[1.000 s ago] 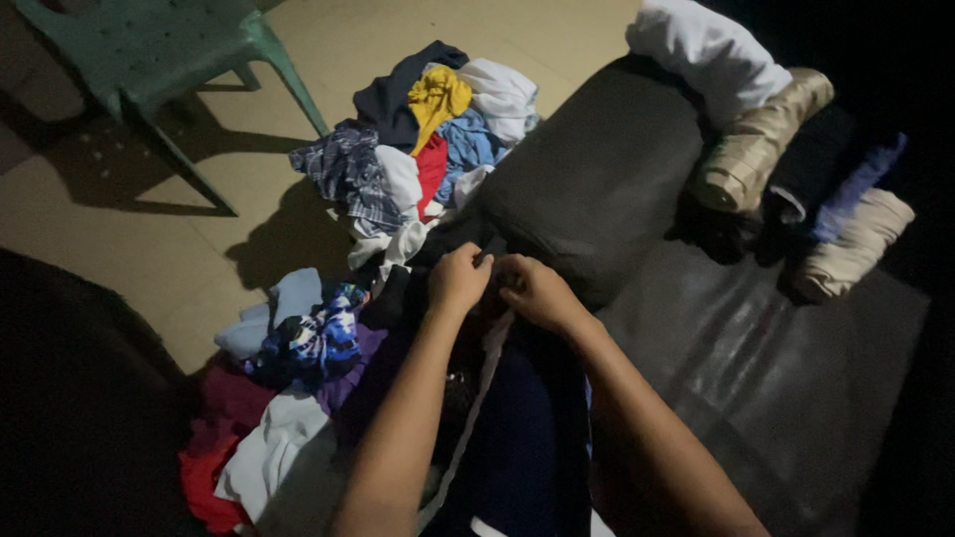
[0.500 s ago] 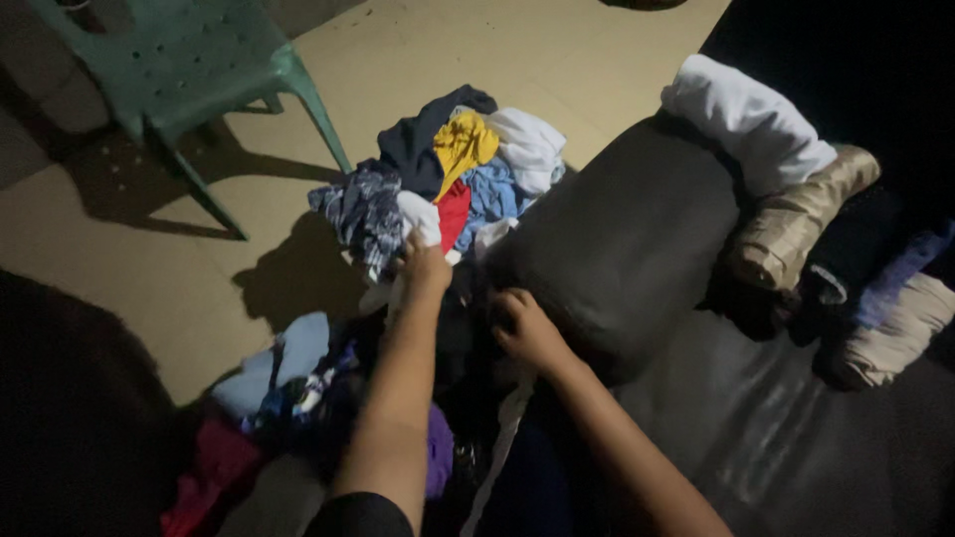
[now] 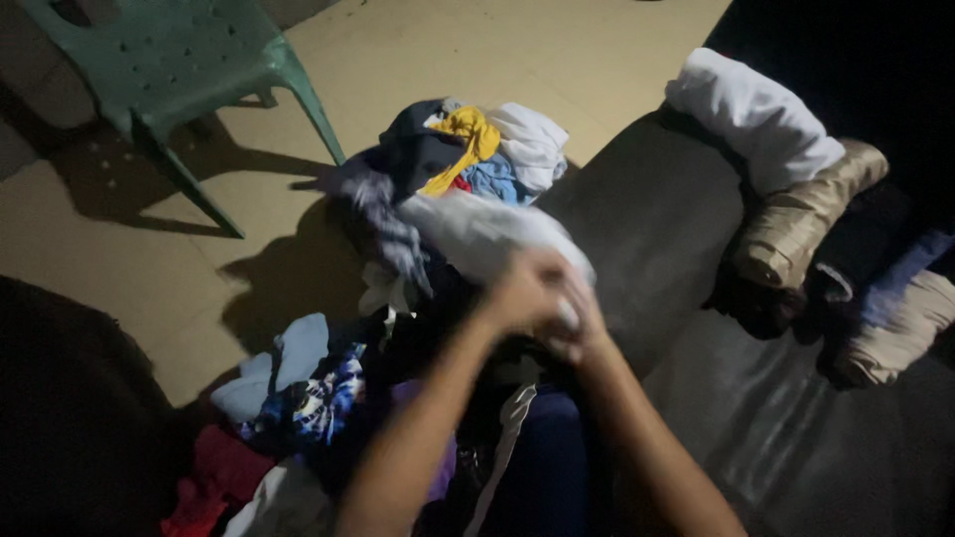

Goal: The person folds items of clothing including a blue cloth, a white tank top, a blue patterned cloth, a yellow t-shirt, a red t-shirt, a blue t-shirt, and another white item on a chair by hand.

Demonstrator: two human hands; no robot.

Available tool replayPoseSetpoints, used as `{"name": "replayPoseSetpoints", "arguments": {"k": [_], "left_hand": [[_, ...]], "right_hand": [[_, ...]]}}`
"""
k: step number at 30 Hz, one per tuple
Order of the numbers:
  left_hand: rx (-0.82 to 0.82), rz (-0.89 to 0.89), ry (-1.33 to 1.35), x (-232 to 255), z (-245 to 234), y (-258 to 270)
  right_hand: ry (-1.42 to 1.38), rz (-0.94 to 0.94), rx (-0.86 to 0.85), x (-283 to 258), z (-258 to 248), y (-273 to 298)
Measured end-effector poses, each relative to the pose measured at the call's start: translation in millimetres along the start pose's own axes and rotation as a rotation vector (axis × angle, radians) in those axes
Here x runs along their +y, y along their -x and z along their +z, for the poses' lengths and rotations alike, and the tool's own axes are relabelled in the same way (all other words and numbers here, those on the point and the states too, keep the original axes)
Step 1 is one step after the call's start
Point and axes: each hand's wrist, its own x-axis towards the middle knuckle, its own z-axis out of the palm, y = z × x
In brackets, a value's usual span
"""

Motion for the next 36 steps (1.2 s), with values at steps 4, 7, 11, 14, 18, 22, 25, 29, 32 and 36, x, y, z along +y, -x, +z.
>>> {"name": "replayPoseSetpoints", "arguments": {"k": [4, 7, 11, 14, 18, 22, 25, 29, 32, 36], "left_hand": [[-0.476, -0.281, 0.391, 9.7, 46.9, 37.2], [-0.221, -0.517, 0.328, -26.8, 72.9, 61.0], [0.024, -0.373, 0.014, -56.9, 116.2, 58.9], [-0.183, -0.445, 0.076, -38.5, 151.7, 48.0], [-0.371, -0.278, 0.087, -28.7, 218.6, 63.8], [-0.227, 0.006, 0.092, -39.5, 222.4, 58.7], [0.097, -0.184, 0.366, -39.9, 220.6, 49.6], [0.115, -0.264, 0.220, -63.6, 250.1, 50.4], [-0.192, -0.344, 0.018, -101.1, 279.0, 62.3], [-0.545, -0.311, -0.028, -92.7, 297.3, 94.9]], "right_hand": [[-0.047, -0.103, 0.147, -27.2, -52.4, 50.8], [0.040, -0.188, 0.243, -43.7, -112.2, 103.2], [0.141, -0.242, 0.206, -24.3, -200.8, 185.5], [0.032, -0.351, 0.129, -1.9, -239.4, 229.7], [0.098, -0.369, 0.397, -2.9, -248.6, 280.7], [0.373, -0.460, 0.988, -32.0, -290.9, 353.1], [-0.020, -0.665, 1.175, -27.7, -310.5, 395.5], [0.292, -0.522, 1.321, -6.8, -334.9, 403.4], [0.848, -0.632, 1.289, 36.2, -333.4, 383.2], [0.813, -0.314, 0.917, 98.7, -289.1, 339.4]]}}
